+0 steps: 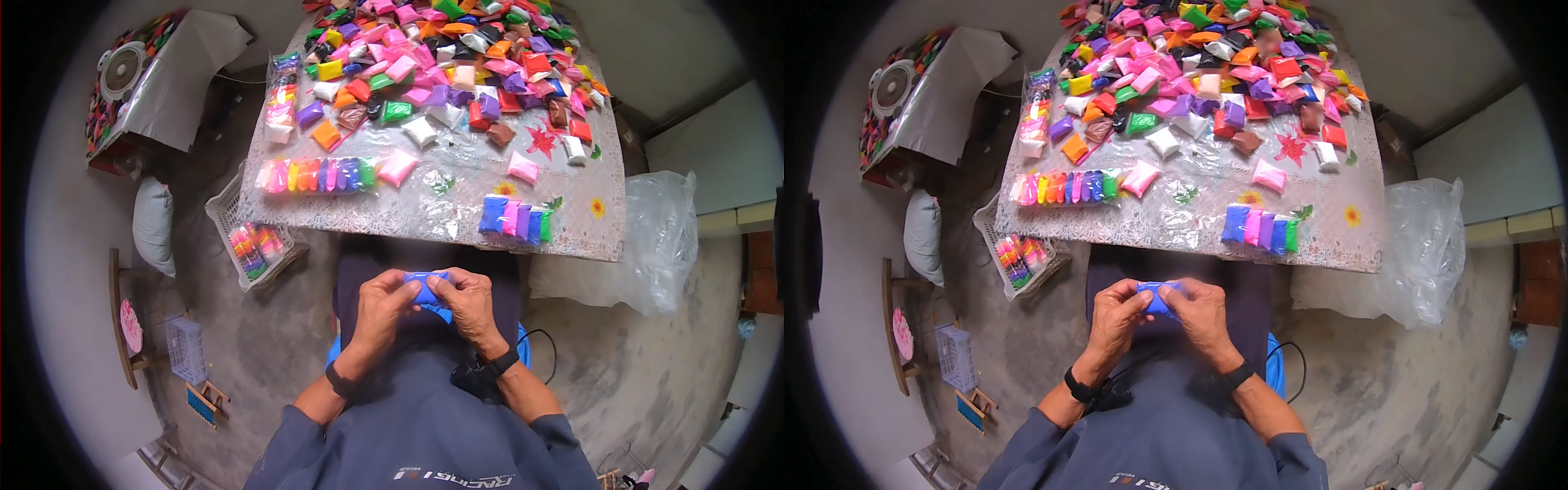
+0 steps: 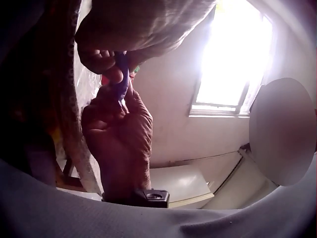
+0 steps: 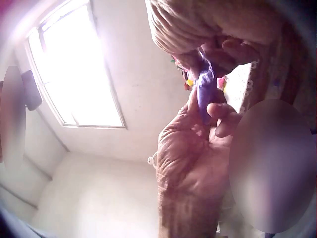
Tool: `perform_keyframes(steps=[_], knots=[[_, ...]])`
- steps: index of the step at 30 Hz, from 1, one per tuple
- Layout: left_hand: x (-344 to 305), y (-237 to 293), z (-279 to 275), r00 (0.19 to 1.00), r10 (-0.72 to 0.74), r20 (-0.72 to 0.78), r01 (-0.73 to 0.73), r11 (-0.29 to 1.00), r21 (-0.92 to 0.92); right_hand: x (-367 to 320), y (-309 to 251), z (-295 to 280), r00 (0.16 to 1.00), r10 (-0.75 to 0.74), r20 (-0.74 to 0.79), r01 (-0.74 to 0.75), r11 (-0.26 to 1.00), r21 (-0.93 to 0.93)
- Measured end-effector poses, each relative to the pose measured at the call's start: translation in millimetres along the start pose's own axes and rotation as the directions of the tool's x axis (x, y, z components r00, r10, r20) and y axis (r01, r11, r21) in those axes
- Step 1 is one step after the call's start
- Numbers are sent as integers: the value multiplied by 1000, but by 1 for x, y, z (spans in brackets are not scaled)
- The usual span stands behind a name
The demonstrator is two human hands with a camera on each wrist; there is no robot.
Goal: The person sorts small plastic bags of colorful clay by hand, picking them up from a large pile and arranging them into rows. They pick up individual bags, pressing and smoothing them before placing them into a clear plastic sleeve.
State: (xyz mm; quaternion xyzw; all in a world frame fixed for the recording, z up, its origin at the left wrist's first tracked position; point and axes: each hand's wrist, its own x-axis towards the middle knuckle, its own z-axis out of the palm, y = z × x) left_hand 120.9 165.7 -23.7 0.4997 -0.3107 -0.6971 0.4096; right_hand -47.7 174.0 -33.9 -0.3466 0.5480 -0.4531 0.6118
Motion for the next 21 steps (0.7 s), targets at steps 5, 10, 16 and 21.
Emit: perform_keyframes(steps=[5, 10, 16, 21], knots=[[3, 9, 12, 999, 40, 12, -41, 999, 31, 2, 3, -8, 999, -30, -27, 32, 995, 98], [12, 21, 30, 997, 61, 38, -62, 997, 34, -1, -23, -28, 998, -55, -37, 56, 998, 33], [37, 25, 46, 995, -4, 99, 1, 1000, 31, 5, -37, -46, 990, -96, -104, 87, 992, -91], [59, 27, 50, 991, -36, 133, 25, 996, 87, 21, -36, -57, 983, -181, -10, 171, 945, -278]])
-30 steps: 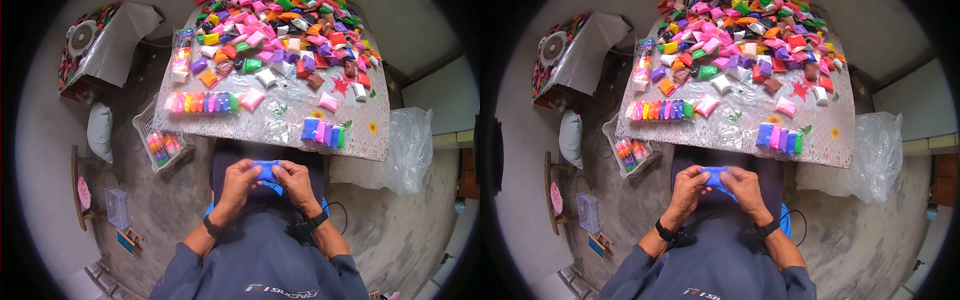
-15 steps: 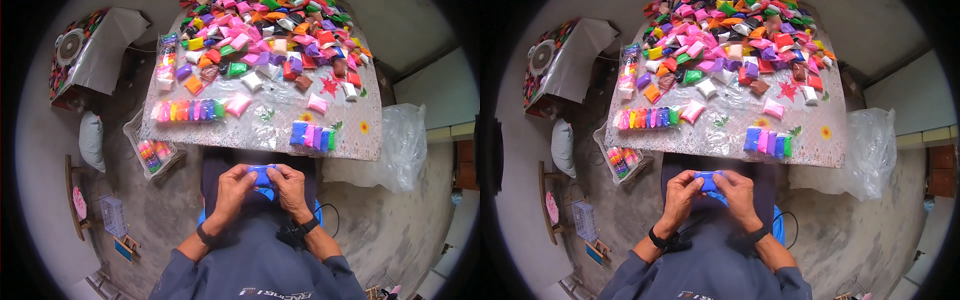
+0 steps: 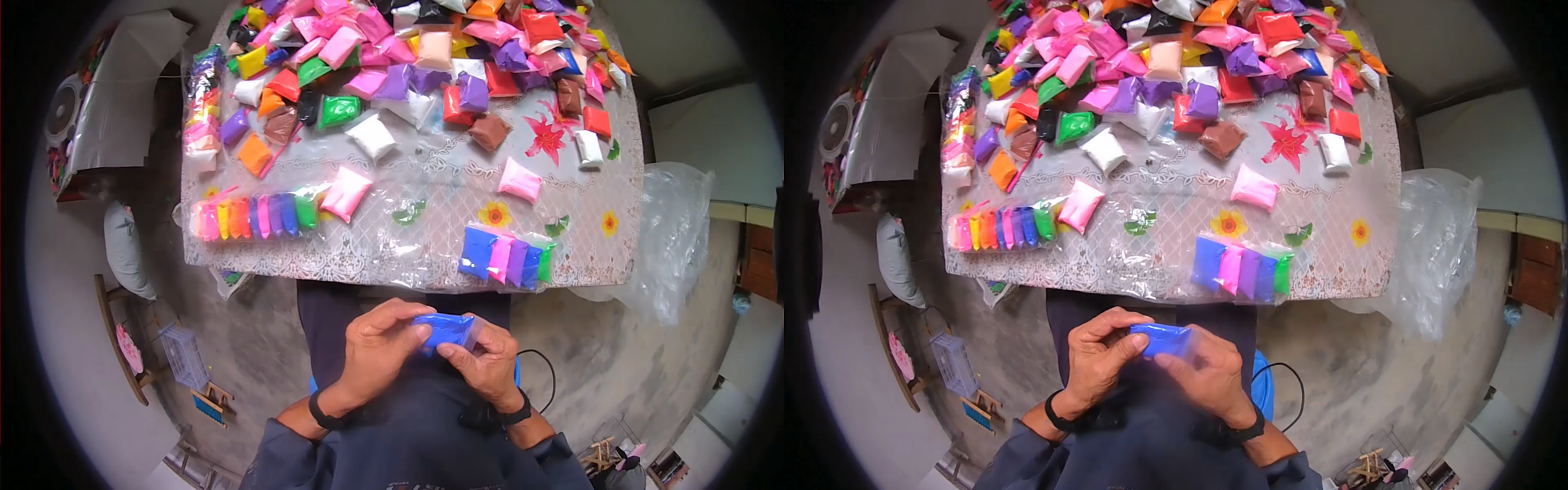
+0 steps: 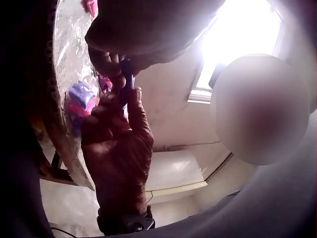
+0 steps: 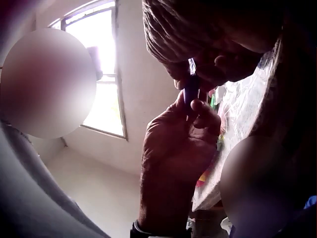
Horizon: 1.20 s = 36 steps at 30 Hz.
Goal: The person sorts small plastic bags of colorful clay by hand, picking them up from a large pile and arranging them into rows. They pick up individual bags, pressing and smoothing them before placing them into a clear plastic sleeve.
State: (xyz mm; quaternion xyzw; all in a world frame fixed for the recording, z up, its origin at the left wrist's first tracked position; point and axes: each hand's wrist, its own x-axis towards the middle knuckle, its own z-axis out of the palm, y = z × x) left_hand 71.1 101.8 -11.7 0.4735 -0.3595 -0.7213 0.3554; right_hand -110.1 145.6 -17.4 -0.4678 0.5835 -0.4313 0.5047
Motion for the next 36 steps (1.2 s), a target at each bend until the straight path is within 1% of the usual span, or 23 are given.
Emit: perform_keyframes(steps=[1, 2, 3, 5, 9, 11, 15, 17, 18, 20, 21, 23, 25, 26, 27, 28, 29, 30, 31, 32, 33, 34, 36], knots=[[4, 0, -1, 1000, -15, 0, 15, 1000, 12, 3, 1, 1, 1000, -15, 0, 15, 1000, -25], [9, -2, -2, 999, 42, -1, -42, 997, 64, 5, 6, 3, 999, -19, -26, 18, 1000, -22], [13, -4, -4, 999, 32, -4, -32, 998, 62, 7, 6, 5, 1000, -9, -25, 9, 1000, -21], [18, -5, -6, 999, 48, -10, -46, 991, 123, 11, 4, 6, 997, 69, -44, -70, 997, -25], [22, -5, -3, 999, -9, -40, 10, 999, 39, 12, 9, 9, 989, 141, -38, -139, 989, 55], [23, -4, -3, 997, -56, -60, 57, 998, 18, 16, -6, 9, 958, 287, -25, -284, 955, 84], [21, 2, -1, 995, -67, -71, 65, 997, -32, 15, -8, 12, 958, 285, -18, -284, 958, 47], [19, -1, -2, 992, -98, -81, 85, 986, -146, 14, -10, 15, 949, 316, -14, -309, 937, 164], [17, -1, -4, 988, -135, -76, 120, 978, -172, 15, -10, 17, 951, 308, -12, -302, 939, 164], [14, -4, -8, 990, -129, -56, 115, 972, -203, 16, -12, 21, 972, 236, -14, -224, 938, 265], [12, -4, -9, 991, -130, -33, 119, 965, -235, 14, -15, 24, 974, 228, -13, -217, 940, 264], [7, 0, -12, 993, -112, -27, 103, 972, -213, 10, -21, 30, 958, 281, -55, -243, 898, 368], [0, 4, -15, 996, -84, -19, 79, 978, -193, 2, -17, 33, 959, 281, -37, -249, 898, 364], [-4, 6, -17, 995, -103, -10, 101, 988, -115, 0, -17, 32, 957, 287, -30, -258, 897, 359], [-7, 8, -18, 993, -117, 3, 117, 992, -37, -1, -23, 34, 953, 303, -29, -267, 876, 402], [-10, 11, -16, 994, -110, -2, 109, 992, -64, -3, -19, 32, 966, 257, 1, -241, 908, 341], [-12, 7, -18, 996, -80, 28, 82, 994, -67, -6, -14, 29, 977, 213, 28, -212, 937, 278], [-14, -1, -23, 998, -67, -4, 67, 998, -12, -7, -15, 25, 966, 251, 68, -257, 959, 118], [-16, -6, -27, 998, -55, -39, 57, 998, 42, -8, -9, 30, 985, 168, 50, -173, 975, 140], [-17, -7, -29, 999, -32, -13, 33, 999, 38, -7, -12, 27, 982, 161, 96, -170, 982, 86], [-18, -6, -32, 999, -23, -32, 25, 998, 49, -6, -14, 24, 976, 160, 145, -166, 986, 31], [-19, -5, -34, 998, -18, -56, 22, 998, 60, -7, -9, 27, 978, 151, 142, -162, 985, 65], [-20, -4, -38, 999, -9, -47, 11, 999, 47, -5, -3, 27, 983, 123, 137, -130, 990, 48]])
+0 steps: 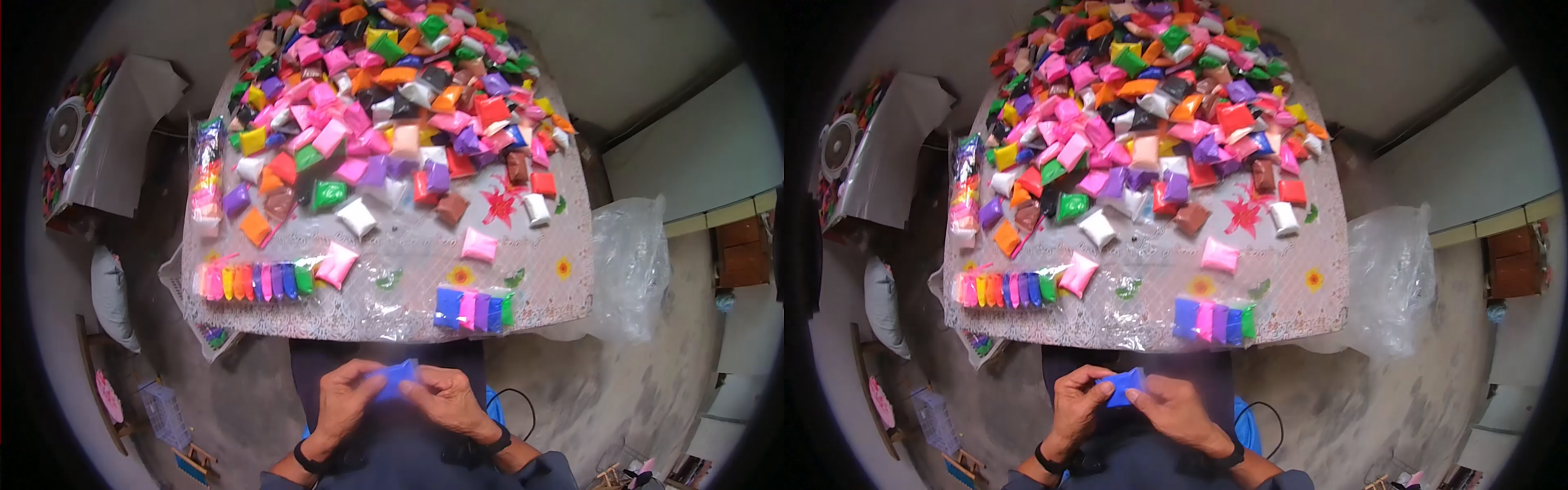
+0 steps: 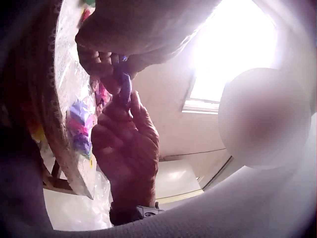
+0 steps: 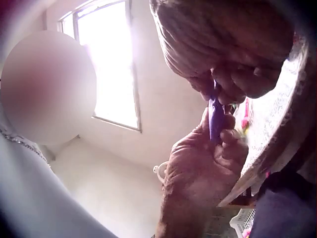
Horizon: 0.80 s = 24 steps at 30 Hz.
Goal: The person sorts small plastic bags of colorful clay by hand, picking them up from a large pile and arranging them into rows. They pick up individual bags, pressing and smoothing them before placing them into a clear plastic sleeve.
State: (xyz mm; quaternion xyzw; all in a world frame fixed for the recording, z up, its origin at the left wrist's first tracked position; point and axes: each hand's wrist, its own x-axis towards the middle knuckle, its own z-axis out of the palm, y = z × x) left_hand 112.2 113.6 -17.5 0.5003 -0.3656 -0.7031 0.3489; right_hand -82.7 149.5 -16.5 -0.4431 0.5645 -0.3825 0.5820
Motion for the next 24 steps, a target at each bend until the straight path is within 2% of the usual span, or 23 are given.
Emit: perform_keyframes(steps=[3, 5, 9, 12, 15, 17, 18, 20, 24], knots=[[2, 11, 4, 1000, 3, 5, -3, 1000, -29, 6, -12, -5, 999, -35, 1, 35, 999, 25], [3, 18, 9, 1000, -29, 8, 29, 996, -85, 9, -23, -15, 999, 10, 48, -10, 1000, 4], [5, 28, 14, 1000, 26, 7, -25, 996, -90, 16, -38, -25, 998, -53, 38, 52, 998, 18], [5, 26, 14, 999, 44, 5, -44, 996, -83, 18, -35, -30, 993, -64, 95, 67, 997, -34], [4, 23, 12, 998, 61, -15, -62, 994, -85, 19, -34, -30, 991, -56, 125, 68, 993, -93], [3, 24, 12, 997, 67, -35, -70, 994, -84, 17, -34, -30, 988, 30, 149, -15, 995, -101], [3, 25, 12, 996, 77, -38, -80, 993, -83, 18, -36, -28, 988, 20, 153, -4, 995, -103], [4, 27, 12, 998, 63, -21, -65, 992, -104, 16, -41, -23, 995, -1, 103, 3, 1000, -18], [4, 21, 5, 999, 27, 18, -25, 996, -80, 15, -36, -23, 995, -35, 92, 36, 999, -10]])
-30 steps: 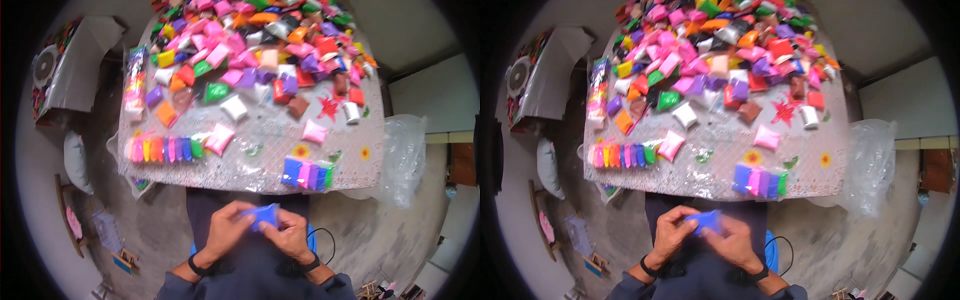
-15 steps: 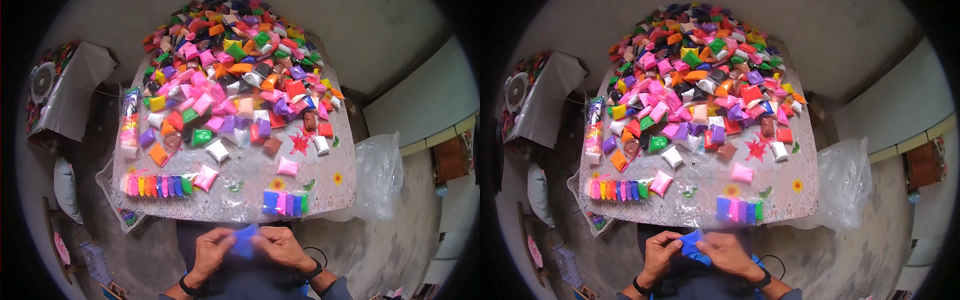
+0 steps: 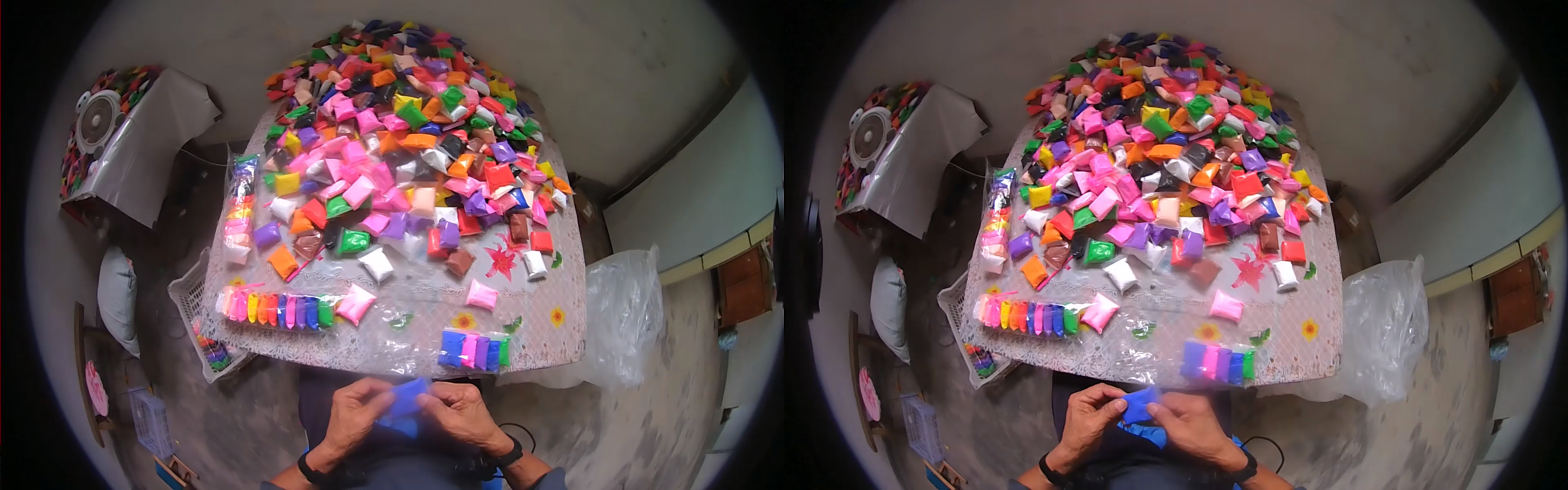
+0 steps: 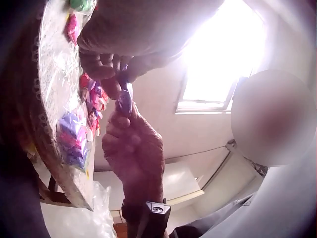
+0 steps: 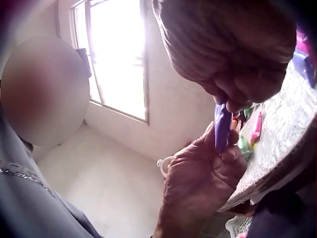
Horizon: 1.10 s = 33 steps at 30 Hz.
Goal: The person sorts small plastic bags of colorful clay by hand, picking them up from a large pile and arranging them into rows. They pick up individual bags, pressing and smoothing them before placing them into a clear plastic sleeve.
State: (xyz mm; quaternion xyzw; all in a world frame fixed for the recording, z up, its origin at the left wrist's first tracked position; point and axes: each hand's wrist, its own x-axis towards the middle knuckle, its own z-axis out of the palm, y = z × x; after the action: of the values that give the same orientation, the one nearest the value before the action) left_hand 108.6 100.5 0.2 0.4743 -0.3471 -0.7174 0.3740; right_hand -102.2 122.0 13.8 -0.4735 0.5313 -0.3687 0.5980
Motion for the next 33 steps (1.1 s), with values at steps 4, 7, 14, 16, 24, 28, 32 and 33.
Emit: perform_keyframes(steps=[4, 7, 14, 16, 24, 28, 32, 33], knots=[[-2, -10, -7, 1000, -12, 22, 12, 1000, 22, -2, -17, 5, 997, 71, 6, -71, 997, 0], [-4, -17, -9, 992, -63, 108, 70, 996, -57, -1, -12, 10, 997, 79, 2, -79, 997, 15], [-14, -1, -19, 991, -98, 90, 86, 988, 127, 2, -1, 22, 986, 167, 14, -167, 986, 15], [-13, -9, -24, 986, -69, 153, 67, 998, 15, 3, -2, 27, 986, 166, 32, -166, 986, 20], [-16, -27, -38, 985, -83, 149, 88, 996, -25, 9, 2, 45, 978, 197, 73, -201, 978, 55], [-15, -26, -46, 980, -111, 163, 105, 994, 40, 12, 11, 47, 974, 205, 95, -207, 978, 20], [-14, -33, -50, 985, -78, 152, 74, 997, 34, 16, 10, 55, 973, 214, 82, -220, 973, 72], [-13, -34, -50, 985, -79, 151, 74, 997, 34, 16, 10, 57, 974, 211, 77, -217, 973, 80]])
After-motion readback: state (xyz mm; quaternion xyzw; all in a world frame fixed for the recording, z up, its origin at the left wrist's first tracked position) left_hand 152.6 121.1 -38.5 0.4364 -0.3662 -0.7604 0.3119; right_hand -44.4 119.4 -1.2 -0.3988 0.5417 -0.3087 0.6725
